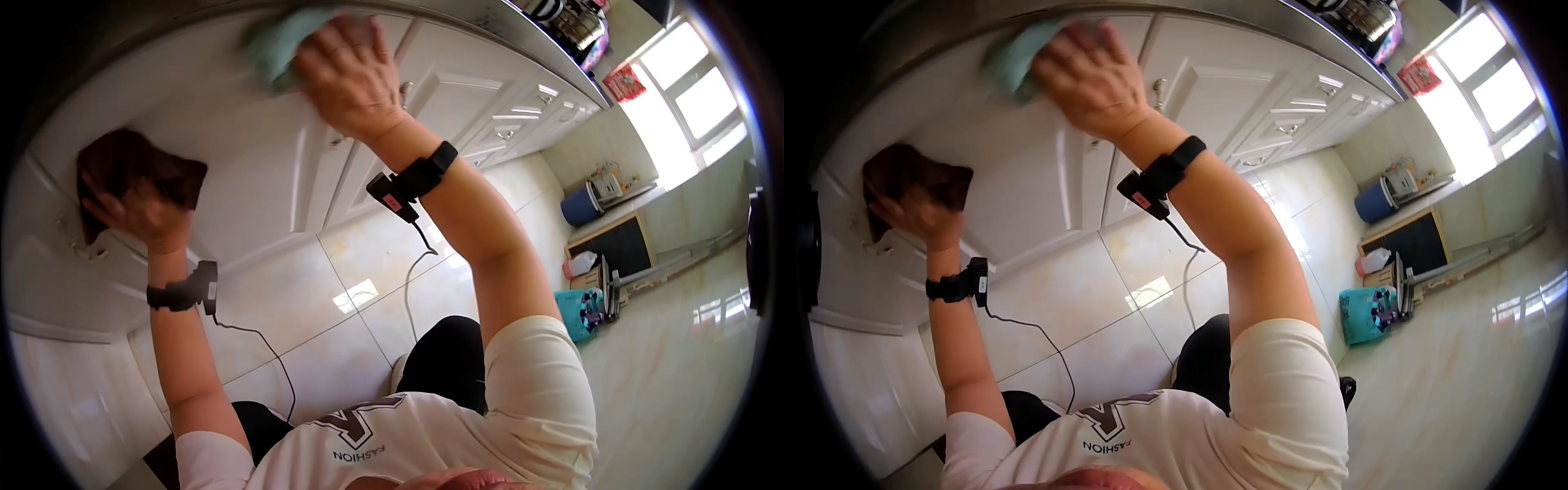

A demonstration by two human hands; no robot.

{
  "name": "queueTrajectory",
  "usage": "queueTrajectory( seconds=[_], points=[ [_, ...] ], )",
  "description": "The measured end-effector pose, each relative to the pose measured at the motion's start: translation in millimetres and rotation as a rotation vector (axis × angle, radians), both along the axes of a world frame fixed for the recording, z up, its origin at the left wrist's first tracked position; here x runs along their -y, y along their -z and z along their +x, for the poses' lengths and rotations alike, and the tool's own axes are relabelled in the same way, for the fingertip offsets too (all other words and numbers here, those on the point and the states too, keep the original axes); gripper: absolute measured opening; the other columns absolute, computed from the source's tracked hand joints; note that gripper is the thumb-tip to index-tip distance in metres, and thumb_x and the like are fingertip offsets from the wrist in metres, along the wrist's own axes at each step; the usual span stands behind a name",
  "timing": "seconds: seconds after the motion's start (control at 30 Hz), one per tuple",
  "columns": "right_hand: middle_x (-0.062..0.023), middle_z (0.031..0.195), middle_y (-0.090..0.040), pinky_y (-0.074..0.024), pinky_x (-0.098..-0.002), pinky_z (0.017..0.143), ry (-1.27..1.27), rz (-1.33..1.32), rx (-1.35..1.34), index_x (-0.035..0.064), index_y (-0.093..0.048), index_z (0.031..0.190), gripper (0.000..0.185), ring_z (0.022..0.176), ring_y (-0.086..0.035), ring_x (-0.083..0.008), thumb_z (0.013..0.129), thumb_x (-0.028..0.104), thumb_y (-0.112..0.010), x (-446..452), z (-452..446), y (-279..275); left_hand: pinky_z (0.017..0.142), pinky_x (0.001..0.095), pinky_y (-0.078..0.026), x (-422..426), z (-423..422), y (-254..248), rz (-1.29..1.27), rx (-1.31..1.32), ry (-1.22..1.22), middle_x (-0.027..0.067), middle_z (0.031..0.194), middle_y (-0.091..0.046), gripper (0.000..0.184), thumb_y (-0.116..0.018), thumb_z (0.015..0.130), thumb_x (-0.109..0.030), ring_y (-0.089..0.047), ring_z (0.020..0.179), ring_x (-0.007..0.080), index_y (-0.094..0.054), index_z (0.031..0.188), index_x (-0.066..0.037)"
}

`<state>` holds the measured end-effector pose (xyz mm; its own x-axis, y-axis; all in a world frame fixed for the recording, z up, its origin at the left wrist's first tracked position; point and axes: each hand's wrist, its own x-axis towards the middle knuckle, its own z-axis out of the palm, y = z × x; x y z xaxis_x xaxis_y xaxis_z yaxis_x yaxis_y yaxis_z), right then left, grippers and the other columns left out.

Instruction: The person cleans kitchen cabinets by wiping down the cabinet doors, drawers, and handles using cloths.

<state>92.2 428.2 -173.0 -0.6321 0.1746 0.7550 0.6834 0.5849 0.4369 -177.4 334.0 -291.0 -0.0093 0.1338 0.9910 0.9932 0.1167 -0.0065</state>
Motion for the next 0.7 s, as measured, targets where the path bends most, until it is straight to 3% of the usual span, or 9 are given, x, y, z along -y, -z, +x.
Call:
queueTrajectory(
  seconds=[0.07, 0.13, 0.17, 0.33, 0.4, 0.47, 0.6, 0.67, 0.7],
  points=[
    [-0.0117, 0.133, -0.05, -0.0128, -0.0543, 0.114, -0.017, -0.058, -0.268, 0.011, -0.054, 0.124, 0.046, 0.134, -0.035, -0.0349, 0.086, 0.036, -0.057, -11.6, 21.9, 4.1, 0.106, 0.0648, -0.013, -4.3, 2.0, -1.0, -0.001, -0.001, 0.005, 0.0097, 0.126, -0.059, 0.057, -0.069, 0.073, -0.046, -0.027, 0.135, 0.0428, -0.064, 0.118, -0.012],
    [-0.0308, 0.145, -0.029, -0.0125, -0.0569, 0.113, 0.212, -0.233, -0.322, -0.0075, -0.041, 0.132, 0.057, 0.138, -0.019, -0.0479, 0.088, 0.027, -0.053, -10.1, 42.1, 12.0, 0.106, 0.0627, -0.014, -4.4, -1.8, 2.1, 0.046, -0.049, -0.017, 0.0108, 0.119, -0.061, 0.054, -0.067, 0.074, -0.048, -0.031, 0.133, 0.0447, -0.064, 0.111, -0.008],
    [-0.0338, 0.139, -0.035, -0.0118, -0.0572, 0.113, 0.131, -0.178, -0.41, -0.0111, -0.042, 0.127, 0.055, 0.135, -0.024, -0.0491, 0.09, 0.028, -0.052, -12.5, 43.6, 11.6, 0.107, 0.0609, -0.015, -0.8, -1.0, -0.9, 0.061, -0.083, -0.04, 0.0113, 0.113, -0.063, 0.053, -0.066, 0.075, -0.05, -0.034, 0.132, 0.0466, -0.065, 0.103, -0.005],
    [-0.0327, 0.135, -0.041, -0.0119, -0.0555, 0.113, -0.05, 0.007, -0.683, -0.0101, -0.044, 0.127, 0.056, 0.133, -0.027, -0.0476, 0.092, 0.033, -0.05, -33.4, 20.6, 43.0, 0.107, 0.0595, -0.015, 0.4, -4.1, -1.6, -0.082, 0.02, -0.046, 0.0068, 0.125, -0.058, 0.06, -0.064, 0.075, -0.052, -0.027, 0.135, 0.0396, -0.062, 0.116, -0.009],
    [-0.0235, 0.135, -0.045, -0.004, -0.0574, 0.113, -0.201, -0.004, -0.736, -0.0045, -0.048, 0.124, 0.068, 0.136, -0.027, -0.0437, 0.086, 0.052, -0.052, -27.9, 20.9, 53.9, 0.106, 0.0608, -0.015, -2.3, 1.2, -4.0, 0.015, 0.023, -0.001, 0.0061, 0.125, -0.058, 0.057, -0.063, 0.075, -0.051, -0.026, 0.136, 0.0374, -0.063, 0.116, -0.011],
    [-0.0297, 0.136, -0.041, -0.0006, -0.0582, 0.113, -0.134, -0.083, -0.662, -0.0126, -0.044, 0.124, 0.084, 0.137, -0.021, -0.0479, 0.086, 0.062, -0.046, -15.9, 25.3, 72.9, 0.105, 0.0613, -0.015, -5.4, -1.3, 3.4, 0.021, 0.042, 0.012, 0.0056, 0.123, -0.059, 0.057, -0.063, 0.075, -0.052, -0.027, 0.136, 0.0372, -0.063, 0.116, -0.013],
    [-0.0273, 0.133, -0.046, -0.002, -0.0597, 0.113, 0.125, -0.194, -0.46, -0.0115, -0.046, 0.122, 0.076, 0.135, -0.025, -0.0483, 0.083, 0.052, -0.058, -6.6, 44.9, 114.9, 0.106, 0.0608, -0.014, -5.9, -2.0, -0.8, -0.006, 0.099, 0.03, 0.0046, 0.121, -0.062, 0.055, -0.06, 0.076, -0.054, -0.027, 0.136, 0.0377, -0.065, 0.113, -0.014],
    [-0.0253, 0.13, -0.049, -0.0041, -0.0593, 0.113, 0.144, -0.21, -0.349, -0.008, -0.052, 0.117, 0.062, 0.132, -0.031, -0.0471, 0.081, 0.04, -0.065, 4.1, 46.9, 119.7, 0.107, 0.0603, -0.013, -4.6, 2.2, -2.4, 0.015, 0.096, 0.025, 0.0045, 0.12, -0.062, 0.054, -0.059, 0.076, -0.054, -0.028, 0.136, 0.0383, -0.066, 0.111, -0.014],
    [-0.0235, 0.127, -0.052, -0.0101, -0.0573, 0.114, 0.163, -0.254, -0.352, -0.0045, -0.056, 0.113, 0.046, 0.13, -0.036, -0.0435, 0.079, 0.024, -0.067, 8.7, 48.7, 120.0, 0.107, 0.06, -0.013, -3.5, 2.9, -1.7, 0.023, 0.094, 0.024, 0.0045, 0.12, -0.063, 0.053, -0.058, 0.076, -0.054, -0.028, 0.136, 0.0387, -0.066, 0.11, -0.014]
  ],
)
